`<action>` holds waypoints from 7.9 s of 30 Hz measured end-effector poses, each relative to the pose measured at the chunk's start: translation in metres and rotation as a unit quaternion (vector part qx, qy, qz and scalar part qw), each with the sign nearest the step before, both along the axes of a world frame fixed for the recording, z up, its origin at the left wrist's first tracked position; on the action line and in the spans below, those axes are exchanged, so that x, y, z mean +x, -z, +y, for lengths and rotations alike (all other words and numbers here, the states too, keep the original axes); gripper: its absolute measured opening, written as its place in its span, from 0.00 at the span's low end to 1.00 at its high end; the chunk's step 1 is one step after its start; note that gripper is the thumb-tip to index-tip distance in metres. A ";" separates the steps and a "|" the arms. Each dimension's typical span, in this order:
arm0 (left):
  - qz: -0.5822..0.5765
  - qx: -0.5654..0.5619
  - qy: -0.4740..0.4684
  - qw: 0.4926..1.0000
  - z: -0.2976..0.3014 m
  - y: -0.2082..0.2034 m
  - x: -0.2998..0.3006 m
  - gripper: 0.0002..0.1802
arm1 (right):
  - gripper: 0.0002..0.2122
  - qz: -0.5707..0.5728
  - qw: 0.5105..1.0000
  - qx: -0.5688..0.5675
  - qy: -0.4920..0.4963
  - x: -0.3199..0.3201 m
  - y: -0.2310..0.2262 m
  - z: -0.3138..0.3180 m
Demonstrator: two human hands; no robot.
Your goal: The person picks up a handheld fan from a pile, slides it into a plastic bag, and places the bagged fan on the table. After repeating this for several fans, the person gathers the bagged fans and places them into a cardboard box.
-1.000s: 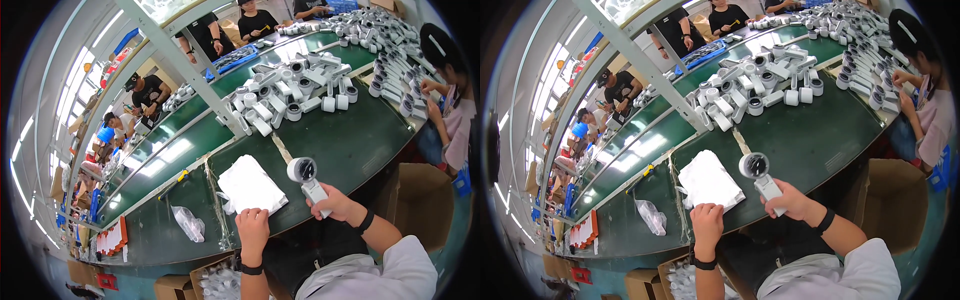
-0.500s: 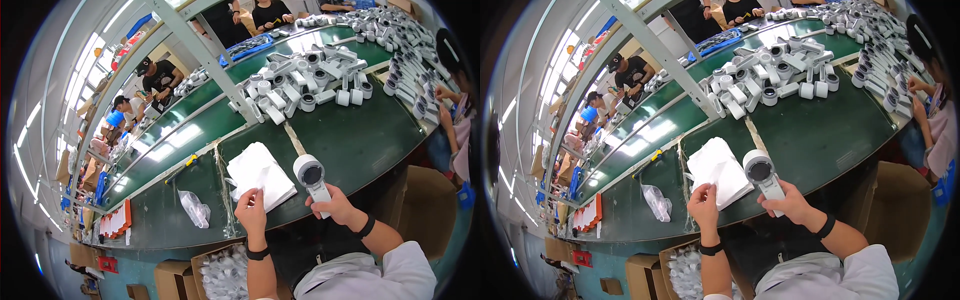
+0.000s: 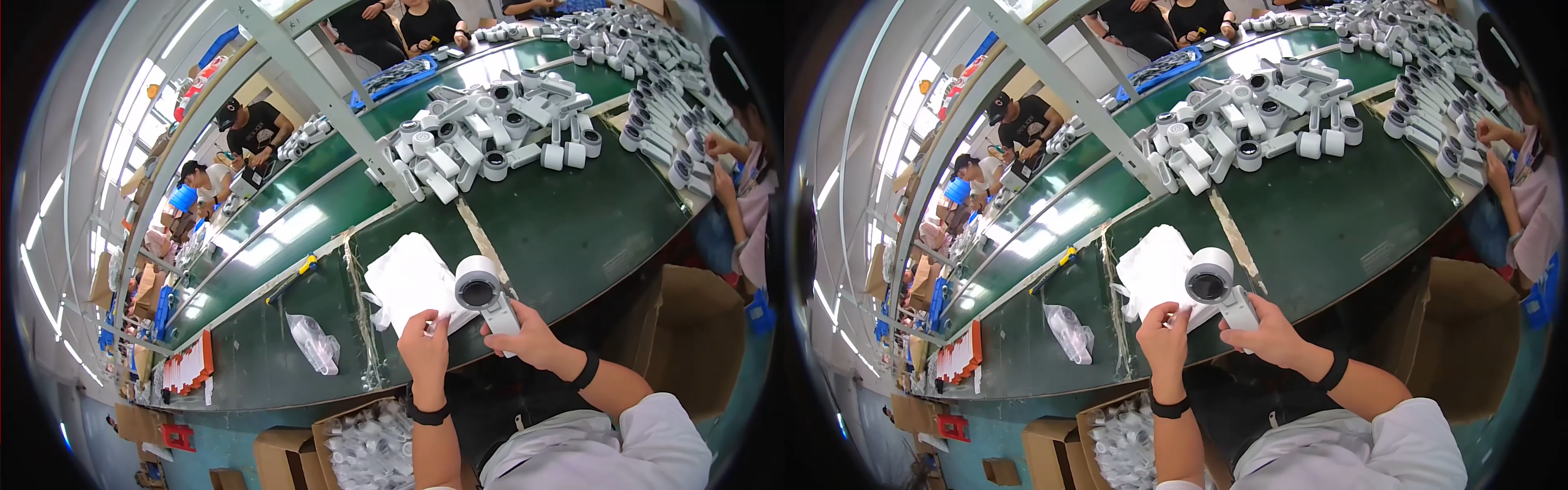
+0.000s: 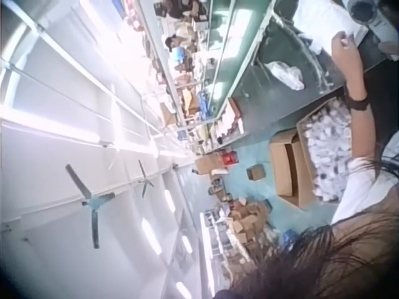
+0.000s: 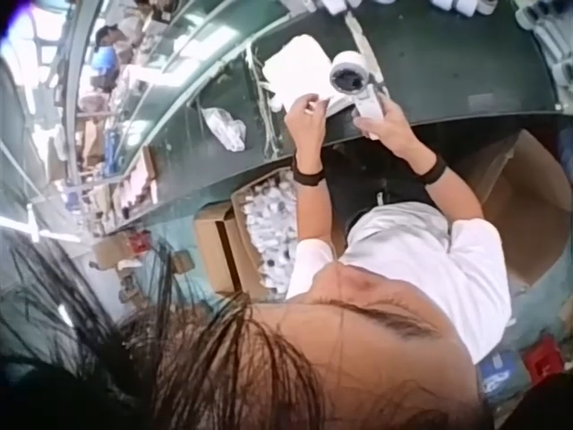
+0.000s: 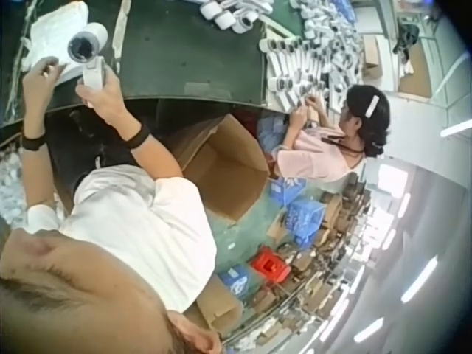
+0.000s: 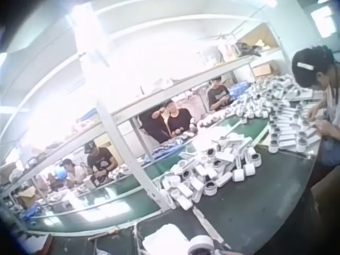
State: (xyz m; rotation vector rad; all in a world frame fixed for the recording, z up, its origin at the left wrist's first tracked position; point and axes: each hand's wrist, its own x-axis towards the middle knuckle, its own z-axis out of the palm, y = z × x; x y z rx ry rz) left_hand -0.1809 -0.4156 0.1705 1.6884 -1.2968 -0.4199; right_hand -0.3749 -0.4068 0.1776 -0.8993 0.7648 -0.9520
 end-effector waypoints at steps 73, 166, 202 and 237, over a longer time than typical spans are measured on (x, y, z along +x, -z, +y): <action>0.041 -0.019 0.122 0.991 0.012 -0.026 0.009 0.08 | 0.19 0.030 0.989 -0.074 0.122 0.018 -0.005 0.007; 0.382 -0.168 -0.163 0.894 0.119 -0.027 0.101 0.18 | 0.05 0.250 0.915 -0.307 0.084 0.010 0.029 0.004; 0.161 -0.081 -0.187 0.966 0.025 0.070 0.101 0.08 | 0.21 0.607 0.697 -0.176 0.339 -0.161 0.001 -0.220; -0.291 -0.163 0.142 0.932 0.047 -0.012 0.025 0.20 | 0.13 0.179 0.970 -0.136 0.091 -0.078 -0.027 -0.078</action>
